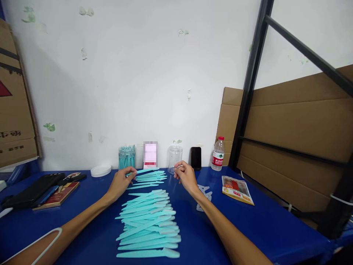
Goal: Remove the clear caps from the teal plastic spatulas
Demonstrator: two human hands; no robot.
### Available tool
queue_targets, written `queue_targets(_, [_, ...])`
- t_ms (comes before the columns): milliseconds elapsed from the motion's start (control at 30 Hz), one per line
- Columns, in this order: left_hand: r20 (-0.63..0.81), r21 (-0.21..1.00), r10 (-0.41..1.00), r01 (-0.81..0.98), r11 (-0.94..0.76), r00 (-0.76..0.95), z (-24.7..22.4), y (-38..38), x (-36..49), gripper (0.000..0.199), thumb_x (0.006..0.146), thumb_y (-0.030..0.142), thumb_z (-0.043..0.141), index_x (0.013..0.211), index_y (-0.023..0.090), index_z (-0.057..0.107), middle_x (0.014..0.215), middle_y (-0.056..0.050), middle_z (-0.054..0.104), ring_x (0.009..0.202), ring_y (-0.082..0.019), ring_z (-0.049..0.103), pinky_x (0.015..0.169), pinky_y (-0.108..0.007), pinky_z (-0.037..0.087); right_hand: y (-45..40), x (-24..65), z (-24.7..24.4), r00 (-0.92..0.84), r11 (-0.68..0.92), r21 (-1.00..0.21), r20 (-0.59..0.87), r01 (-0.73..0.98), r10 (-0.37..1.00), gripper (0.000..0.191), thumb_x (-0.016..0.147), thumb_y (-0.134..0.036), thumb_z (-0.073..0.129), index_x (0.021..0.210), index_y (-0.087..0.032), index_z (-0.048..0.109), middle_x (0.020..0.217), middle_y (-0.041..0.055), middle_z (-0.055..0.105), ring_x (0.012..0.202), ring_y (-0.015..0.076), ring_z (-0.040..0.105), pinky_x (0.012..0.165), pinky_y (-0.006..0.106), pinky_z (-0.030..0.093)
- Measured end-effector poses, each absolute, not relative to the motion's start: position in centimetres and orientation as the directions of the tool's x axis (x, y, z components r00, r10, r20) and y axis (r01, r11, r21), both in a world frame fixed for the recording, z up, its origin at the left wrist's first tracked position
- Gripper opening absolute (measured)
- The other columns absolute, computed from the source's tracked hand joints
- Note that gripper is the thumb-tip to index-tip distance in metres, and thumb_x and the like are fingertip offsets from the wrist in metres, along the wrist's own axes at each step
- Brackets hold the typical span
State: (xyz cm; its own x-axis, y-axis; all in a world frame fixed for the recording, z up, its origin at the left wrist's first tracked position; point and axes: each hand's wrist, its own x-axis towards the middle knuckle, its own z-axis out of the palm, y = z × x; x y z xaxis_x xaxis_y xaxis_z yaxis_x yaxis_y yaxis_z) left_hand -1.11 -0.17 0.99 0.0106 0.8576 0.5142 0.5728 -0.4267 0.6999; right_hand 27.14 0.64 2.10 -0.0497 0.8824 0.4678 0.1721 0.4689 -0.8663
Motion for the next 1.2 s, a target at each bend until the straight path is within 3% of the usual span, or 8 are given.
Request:
queue_targets(300, [0.454, 0.641, 0.857, 0.579, -0.504, 0.243, 0.9, -0.5, -0.8, 0.019, 0.074, 0.031, 0.056, 0.068, 0.018, 0.069, 0.075, -0.003, 0.069, 0.074, -0.02, 0.062, 0.071, -0.028, 0.043, 1.2, 28.1, 1.8, 0.023, 0.45, -0.847, 0.475, 0.282, 0.88, 0.025, 0.075, -0.033, 0.051, 0.096, -0.02, 0.052, 0.061, -0.0005, 0.063, 0.054, 0.016, 0.056, 0.036, 0.02, 0.042])
queue_targets(433, [0.407, 0.611, 0.865, 0.617, -0.496, 0.293, 0.7, -0.1, -1.0, 0.021, 0.072, 0.03, 0.056, 0.068, 0.017, 0.072, 0.076, -0.005, 0.069, 0.071, -0.02, 0.06, 0.068, -0.029, 0.042, 1.4, 28.4, 1.7, 0.042, 0.411, -0.851, 0.447, 0.327, 0.893, 0.024, 0.072, -0.028, 0.049, 0.094, -0.02, 0.053, 0.061, -0.0005, 0.064, 0.052, 0.015, 0.057, 0.036, 0.019, 0.042])
queue_targets(600, [0.321, 0.602, 0.87, 0.628, -0.492, 0.374, -0.2, 0.2, -1.1, 0.025, 0.071, 0.027, 0.056, 0.08, 0.015, 0.075, 0.064, -0.001, 0.068, 0.062, -0.017, 0.06, 0.06, -0.025, 0.042, 1.4, 28.2, 1.2, -0.015, 0.382, -0.841, 0.407, 0.384, 0.913, 0.025, 0.067, -0.02, 0.048, 0.091, -0.019, 0.054, 0.06, -0.001, 0.065, 0.05, 0.0139, 0.057, 0.035, 0.018, 0.041])
queue_targets(700, [0.315, 0.575, 0.851, 0.628, -0.524, 0.42, -0.2, 0.0, -0.9, 0.022, 0.071, 0.025, 0.056, 0.079, 0.018, 0.076, 0.068, -0.001, 0.07, 0.066, -0.017, 0.062, 0.06, -0.024, 0.042, 1.4, 28.2, 1.0, -0.037, 0.381, -0.828, 0.403, 0.412, 0.914, 0.028, 0.065, -0.017, 0.046, 0.092, -0.02, 0.054, 0.062, -0.0007, 0.067, 0.051, 0.0141, 0.058, 0.036, 0.018, 0.042])
queue_targets(833, [0.362, 0.49, 0.842, 0.687, -0.537, 0.4, 0.5, -0.4, -0.9, 0.022, 0.077, 0.027, 0.054, 0.08, 0.019, 0.075, 0.08, -0.003, 0.071, 0.072, -0.018, 0.061, 0.064, -0.025, 0.041, 1.5, 28.6, 1.2, -0.035, 0.387, -0.812, 0.415, 0.437, 0.909, 0.032, 0.064, -0.014, 0.044, 0.094, -0.02, 0.054, 0.064, -0.0001, 0.068, 0.053, 0.0138, 0.059, 0.038, 0.017, 0.042])
queue_targets(967, [0.387, 0.357, 0.838, 0.775, -0.521, 0.385, 1.0, -0.6, -1.8, 0.018, 0.076, 0.021, 0.053, 0.078, 0.021, 0.07, 0.079, -0.004, 0.067, 0.076, -0.02, 0.058, 0.065, -0.027, 0.037, 1.4, 28.8, 1.5, -0.023, 0.395, -0.803, 0.431, 0.447, 0.902, 0.033, 0.064, -0.014, 0.044, 0.095, -0.02, 0.055, 0.064, 0.0, 0.068, 0.052, 0.0143, 0.059, 0.037, 0.018, 0.041])
queue_targets(1067, [0.363, 0.274, 0.834, 0.807, -0.523, 0.416, 1.4, -0.6, -2.5, 0.012, 0.075, 0.022, 0.056, 0.072, 0.022, 0.068, 0.077, -0.004, 0.065, 0.08, -0.022, 0.057, 0.067, -0.028, 0.036, 1.3, 28.9, 1.6, -0.025, 0.411, -0.796, 0.447, 0.445, 0.894, 0.032, 0.064, -0.015, 0.044, 0.094, -0.02, 0.055, 0.064, -0.0001, 0.068, 0.05, 0.0146, 0.058, 0.037, 0.019, 0.04])
queue_targets(1200, [0.319, 0.236, 0.837, 0.818, -0.525, 0.445, 1.7, -0.7, -2.7, 0.012, 0.078, 0.03, 0.058, 0.078, 0.023, 0.068, 0.079, -0.003, 0.064, 0.08, -0.022, 0.057, 0.067, -0.028, 0.036, 1.3, 29.1, 1.7, -0.029, 0.433, -0.779, 0.473, 0.454, 0.881, 0.03, 0.066, -0.015, 0.045, 0.094, -0.021, 0.055, 0.064, -0.0006, 0.068, 0.049, 0.0142, 0.057, 0.039, 0.019, 0.039])
